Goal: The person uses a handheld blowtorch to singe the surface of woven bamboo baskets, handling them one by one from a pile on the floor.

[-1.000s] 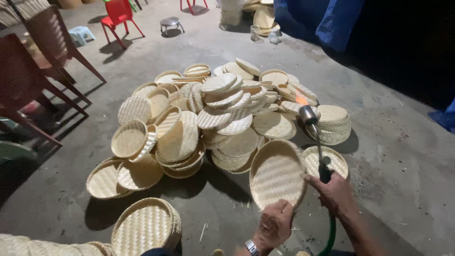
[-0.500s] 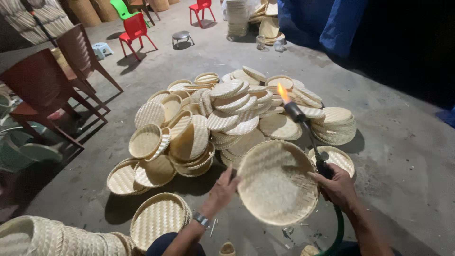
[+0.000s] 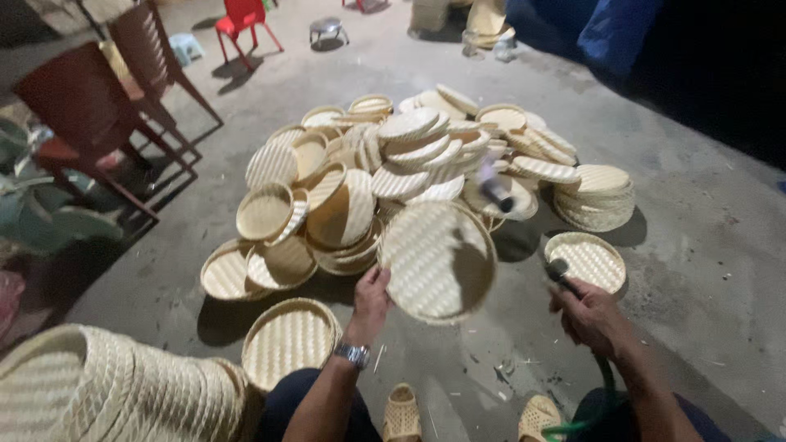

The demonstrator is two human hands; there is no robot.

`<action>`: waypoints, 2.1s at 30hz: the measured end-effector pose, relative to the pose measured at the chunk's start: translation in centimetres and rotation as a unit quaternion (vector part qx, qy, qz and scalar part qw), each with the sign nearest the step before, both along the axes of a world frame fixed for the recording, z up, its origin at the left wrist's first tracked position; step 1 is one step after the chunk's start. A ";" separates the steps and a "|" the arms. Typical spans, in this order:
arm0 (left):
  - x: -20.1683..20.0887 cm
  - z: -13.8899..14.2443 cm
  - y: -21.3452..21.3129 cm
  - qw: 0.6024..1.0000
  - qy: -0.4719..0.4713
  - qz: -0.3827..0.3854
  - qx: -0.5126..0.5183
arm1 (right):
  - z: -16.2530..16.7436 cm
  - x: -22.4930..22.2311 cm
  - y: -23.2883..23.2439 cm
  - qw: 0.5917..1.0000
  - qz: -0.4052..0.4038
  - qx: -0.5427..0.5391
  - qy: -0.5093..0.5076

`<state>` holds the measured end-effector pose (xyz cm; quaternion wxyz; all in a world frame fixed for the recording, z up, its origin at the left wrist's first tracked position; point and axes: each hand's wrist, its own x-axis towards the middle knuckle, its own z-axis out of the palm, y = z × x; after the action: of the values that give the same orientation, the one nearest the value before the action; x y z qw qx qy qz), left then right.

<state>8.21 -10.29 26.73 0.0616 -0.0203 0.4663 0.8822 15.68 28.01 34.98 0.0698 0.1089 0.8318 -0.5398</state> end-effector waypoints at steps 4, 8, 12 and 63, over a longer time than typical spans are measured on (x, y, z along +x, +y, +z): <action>-1.3 -1.9 -1.1 0.999 0.014 0.036 0.000 | 0.3 1.2 -3.2 0.996 0.074 0.038 -0.041; -1.7 -4.1 -1.7 0.996 0.078 0.050 -0.012 | 0.6 0.8 -6.9 0.996 0.047 0.033 -0.064; -1.7 -4.3 -1.8 0.994 0.075 0.067 -0.041 | 0.5 1.1 -8.6 0.989 0.140 0.005 -0.038; -3.7 -5.6 -5.1 0.969 0.088 0.182 0.143 | -3.4 4.8 -7.2 0.996 0.016 -0.064 -0.063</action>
<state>4.56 -15.40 21.11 -0.1392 -0.0178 0.3278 0.9343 20.45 20.76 31.56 0.1379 0.1244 0.7914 -0.5824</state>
